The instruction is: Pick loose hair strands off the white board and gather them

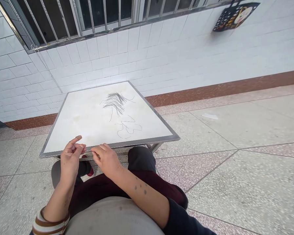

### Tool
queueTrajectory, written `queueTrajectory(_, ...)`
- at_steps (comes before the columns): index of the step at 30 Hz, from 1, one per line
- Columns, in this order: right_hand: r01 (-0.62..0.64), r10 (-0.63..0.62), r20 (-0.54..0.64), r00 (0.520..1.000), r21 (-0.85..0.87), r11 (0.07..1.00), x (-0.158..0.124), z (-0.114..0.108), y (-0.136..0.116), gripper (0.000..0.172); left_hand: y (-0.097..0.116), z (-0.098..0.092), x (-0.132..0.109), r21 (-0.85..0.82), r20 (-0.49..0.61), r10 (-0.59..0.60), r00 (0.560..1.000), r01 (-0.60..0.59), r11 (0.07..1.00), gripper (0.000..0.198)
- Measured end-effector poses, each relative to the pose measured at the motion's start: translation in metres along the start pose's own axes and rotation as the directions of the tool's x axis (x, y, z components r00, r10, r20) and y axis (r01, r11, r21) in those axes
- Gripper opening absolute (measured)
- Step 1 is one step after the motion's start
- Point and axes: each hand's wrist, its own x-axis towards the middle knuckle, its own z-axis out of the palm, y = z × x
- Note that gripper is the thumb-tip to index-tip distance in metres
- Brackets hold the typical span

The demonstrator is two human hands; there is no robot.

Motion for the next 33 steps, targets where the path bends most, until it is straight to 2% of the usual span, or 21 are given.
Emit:
queueTrajectory(6, -0.037, 0.037, -0.020, 0.999, 0.002, 0.999, -0.002, 0.002, 0.000, 0.022, -0.002, -0.002, -0.002, -0.018, -0.031, -0.004, 1.000, 0.003, 1.000, 0.037)
queueTrajectory(13, -0.078, 0.075, -0.057, 0.996, -0.055, 0.995, -0.007, 0.000, -0.001, 0.021, -0.003, 0.001, -0.003, -0.060, -0.005, -0.023, 1.000, 0.023, 0.998, 0.037)
queueTrajectory(19, -0.055, 0.053, -0.014, 0.998, -0.103, 0.993, -0.014, -0.004, 0.000, 0.018, -0.002, -0.001, -0.002, -0.079, -0.010, -0.021, 1.000, 0.020, 0.997, 0.034)
queueTrajectory(28, -0.046, 0.052, 0.122, 0.991, -0.049, 0.998, -0.037, -0.014, 0.009, 0.016, -0.005, -0.018, 0.007, -0.093, -0.084, 0.010, 0.996, -0.018, 0.995, 0.032)
queueTrajectory(33, -0.062, 0.074, 0.170, 0.983, -0.075, 0.995, -0.061, -0.017, 0.030, 0.018, 0.002, -0.047, 0.022, -0.104, -0.221, 0.076, 0.972, -0.101, 0.989, 0.034)
